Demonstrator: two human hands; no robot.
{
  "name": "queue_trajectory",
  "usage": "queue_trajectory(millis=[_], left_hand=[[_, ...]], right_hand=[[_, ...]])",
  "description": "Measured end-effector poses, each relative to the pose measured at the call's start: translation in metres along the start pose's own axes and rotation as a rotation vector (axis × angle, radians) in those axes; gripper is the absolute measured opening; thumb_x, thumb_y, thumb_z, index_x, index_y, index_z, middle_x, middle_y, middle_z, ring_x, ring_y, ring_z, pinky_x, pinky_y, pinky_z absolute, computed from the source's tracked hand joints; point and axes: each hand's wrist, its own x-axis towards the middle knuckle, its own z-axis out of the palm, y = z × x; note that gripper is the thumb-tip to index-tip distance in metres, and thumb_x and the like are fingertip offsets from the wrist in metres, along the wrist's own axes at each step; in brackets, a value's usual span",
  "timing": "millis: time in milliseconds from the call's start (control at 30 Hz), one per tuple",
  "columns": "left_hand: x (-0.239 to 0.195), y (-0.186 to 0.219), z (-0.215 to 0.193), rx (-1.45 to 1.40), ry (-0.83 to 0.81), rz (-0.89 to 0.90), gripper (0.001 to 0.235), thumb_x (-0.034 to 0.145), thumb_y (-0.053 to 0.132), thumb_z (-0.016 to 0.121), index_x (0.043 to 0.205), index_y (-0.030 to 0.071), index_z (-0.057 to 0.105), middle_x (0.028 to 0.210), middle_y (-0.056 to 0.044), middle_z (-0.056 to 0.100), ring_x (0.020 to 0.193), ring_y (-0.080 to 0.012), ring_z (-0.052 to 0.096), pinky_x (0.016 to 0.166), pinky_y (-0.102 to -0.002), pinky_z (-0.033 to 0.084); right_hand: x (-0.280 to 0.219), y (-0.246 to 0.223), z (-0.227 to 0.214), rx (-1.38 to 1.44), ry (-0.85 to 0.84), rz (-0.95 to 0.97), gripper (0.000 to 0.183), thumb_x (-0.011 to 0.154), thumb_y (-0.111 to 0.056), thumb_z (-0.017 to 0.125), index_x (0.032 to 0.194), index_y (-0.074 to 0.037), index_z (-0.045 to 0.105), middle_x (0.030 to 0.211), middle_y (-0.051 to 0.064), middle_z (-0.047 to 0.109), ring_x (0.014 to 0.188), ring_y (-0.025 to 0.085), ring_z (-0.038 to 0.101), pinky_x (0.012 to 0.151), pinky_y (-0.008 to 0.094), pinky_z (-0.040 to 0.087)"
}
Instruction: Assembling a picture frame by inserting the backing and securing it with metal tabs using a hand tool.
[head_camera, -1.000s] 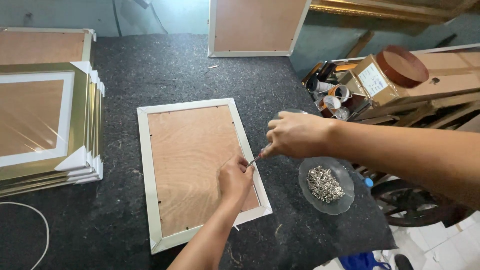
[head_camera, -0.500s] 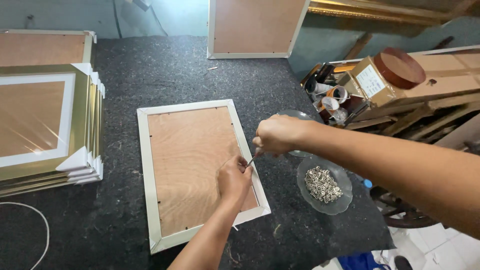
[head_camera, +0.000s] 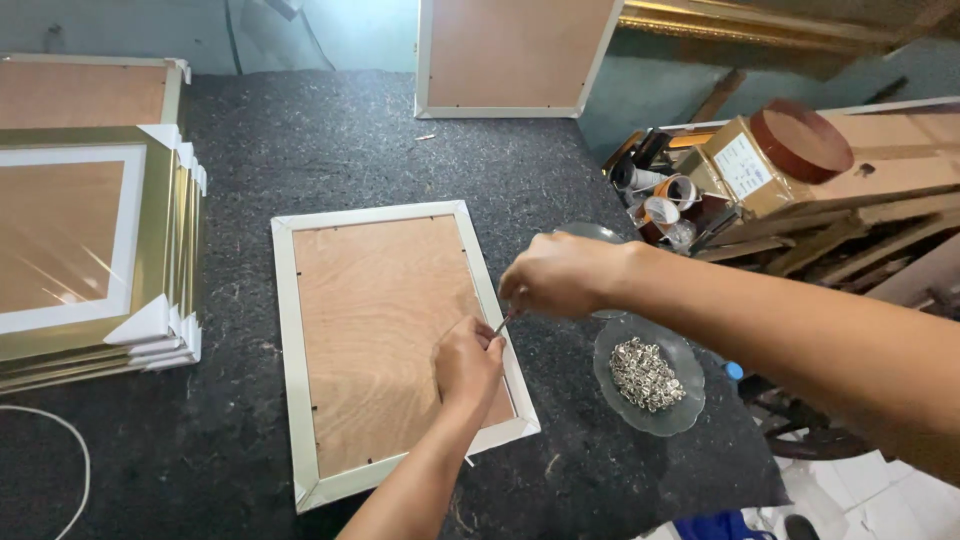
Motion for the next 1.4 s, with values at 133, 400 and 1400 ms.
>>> queue_trajectory(millis=[133,400,1400], left_hand=[[0.004,0.001,0.000,0.006,0.017,0.025,0.015,0.063,0.024,0.072,0.073,0.019,0.062,0.066,0.000,0.063,0.077,-0.0252,0.063,0.071,-0.037,0.050],[0.000,0.002,-0.006,-0.042,-0.005,0.070,0.016,0.064,0.022,0.072,0.076,0.017,0.062,0.069,-0.003,0.063,0.080,-0.0272,0.062,0.073,-0.037,0.049],[-0.061,-0.057,-0.120,-0.015,0.269,0.442,0.027,0.071,0.017,0.065,0.097,0.015,0.060,0.084,-0.001,0.063,0.072,-0.0161,0.057,0.071,-0.028,0.045]], right_hand=[[0.008,0.011,0.000,0.073,-0.073,0.251,0.026,0.078,-0.036,0.049,0.083,-0.019,0.069,0.080,0.009,0.069,0.087,0.029,0.064,0.078,0.040,0.050],[-0.022,-0.008,-0.013,-0.472,-0.053,0.064,0.045,0.076,-0.027,0.058,0.118,-0.030,0.044,0.099,0.003,0.061,0.095,0.026,0.059,0.080,0.043,0.048],[-0.057,-0.023,0.199,0.866,0.346,0.716,0.020,0.077,-0.036,0.051,0.077,-0.017,0.055,0.067,0.000,0.062,0.067,0.013,0.057,0.067,0.027,0.039]])
